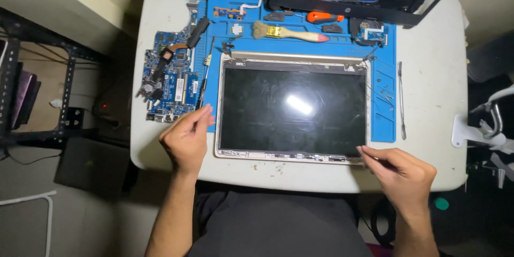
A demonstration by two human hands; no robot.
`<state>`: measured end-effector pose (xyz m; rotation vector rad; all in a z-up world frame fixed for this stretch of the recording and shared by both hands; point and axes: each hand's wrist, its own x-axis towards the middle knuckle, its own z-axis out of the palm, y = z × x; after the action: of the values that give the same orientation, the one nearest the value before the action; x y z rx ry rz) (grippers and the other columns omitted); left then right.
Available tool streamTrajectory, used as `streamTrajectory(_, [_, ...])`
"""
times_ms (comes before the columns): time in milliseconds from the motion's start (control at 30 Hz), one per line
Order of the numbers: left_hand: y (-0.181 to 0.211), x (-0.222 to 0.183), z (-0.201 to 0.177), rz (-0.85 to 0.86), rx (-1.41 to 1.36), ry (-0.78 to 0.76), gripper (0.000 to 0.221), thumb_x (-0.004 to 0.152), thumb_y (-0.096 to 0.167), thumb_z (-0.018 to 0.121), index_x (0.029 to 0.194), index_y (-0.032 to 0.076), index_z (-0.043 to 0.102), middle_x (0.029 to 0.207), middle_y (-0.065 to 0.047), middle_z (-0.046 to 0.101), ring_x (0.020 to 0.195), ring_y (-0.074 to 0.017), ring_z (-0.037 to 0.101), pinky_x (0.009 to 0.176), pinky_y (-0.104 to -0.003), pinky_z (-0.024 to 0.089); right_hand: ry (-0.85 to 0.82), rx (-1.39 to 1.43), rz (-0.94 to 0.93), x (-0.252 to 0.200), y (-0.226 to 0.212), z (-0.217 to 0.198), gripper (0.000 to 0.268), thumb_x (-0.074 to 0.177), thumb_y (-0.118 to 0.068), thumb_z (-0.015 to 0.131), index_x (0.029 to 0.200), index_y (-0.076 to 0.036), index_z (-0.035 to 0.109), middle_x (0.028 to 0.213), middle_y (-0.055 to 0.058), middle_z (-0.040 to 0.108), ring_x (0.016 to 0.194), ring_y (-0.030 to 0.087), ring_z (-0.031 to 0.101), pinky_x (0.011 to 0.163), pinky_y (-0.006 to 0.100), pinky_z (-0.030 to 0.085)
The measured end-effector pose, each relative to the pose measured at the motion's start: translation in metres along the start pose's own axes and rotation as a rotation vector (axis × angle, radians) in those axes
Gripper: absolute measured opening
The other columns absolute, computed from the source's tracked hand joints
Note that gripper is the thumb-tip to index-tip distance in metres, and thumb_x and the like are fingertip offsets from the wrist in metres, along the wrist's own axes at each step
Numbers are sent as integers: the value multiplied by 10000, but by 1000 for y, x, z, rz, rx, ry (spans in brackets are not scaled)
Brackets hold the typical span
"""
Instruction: Technician disassembling a laptop screen, cleaning the panel with a brush, and managing small screws with a screwdriver on a repair bench.
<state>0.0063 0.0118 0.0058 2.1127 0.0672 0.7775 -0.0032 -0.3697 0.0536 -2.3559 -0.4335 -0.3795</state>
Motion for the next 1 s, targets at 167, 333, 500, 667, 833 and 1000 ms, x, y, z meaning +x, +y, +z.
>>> streamTrajectory(167, [-26,13,-3,93,259,87,440,806,170,965,689,48,559,633,-52,597,538,-183,522,474,-288,353,156,-19,165,-10,34,13,403,838,-7,943,636,11,595,634,49,562,619,93,489,581,205,341])
streamTrajectory(333, [-30,21,8,76,567,15,631,874,455,943,657,153,434,624,15,488,607,-230,441,619,-382,365,258,69,318,-4,60,13,626,1083,-113,587,563,-57,242,561,-18,180,548,116,182,553,307,139])
streamTrajectory(500, [-39,16,35,57,592,-134,161,982,63,722,1103,-5,640,1028,-174,639,959,-381,586,902,-470,471,180,-97,267,-1,86,17,289,1115,-6,411,900,-27,604,865,84,614,831,239,588,772,371,426])
streamTrajectory(667, [-38,17,27,16,558,-124,141,1002,37,700,1126,-29,718,966,-180,658,885,-371,644,792,-496,517,223,-196,308,22,71,8,176,1081,-31,502,1012,-14,663,966,115,665,896,270,618,804,389,462])
streamTrajectory(833, [-8,14,-15,-10,364,-30,162,1051,-108,790,1213,-119,776,1023,-224,678,827,-278,681,723,-358,600,169,-248,440,37,73,0,81,1049,-72,619,1061,-81,698,983,62,653,762,166,570,671,314,458])
streamTrajectory(1000, [19,6,-40,-239,12,131,478,1047,-240,809,1392,-160,488,1149,-334,636,1039,-386,670,928,-456,617,31,-265,533,51,79,5,77,992,-193,692,1028,-191,760,1020,-33,714,904,174,640,722,333,498])
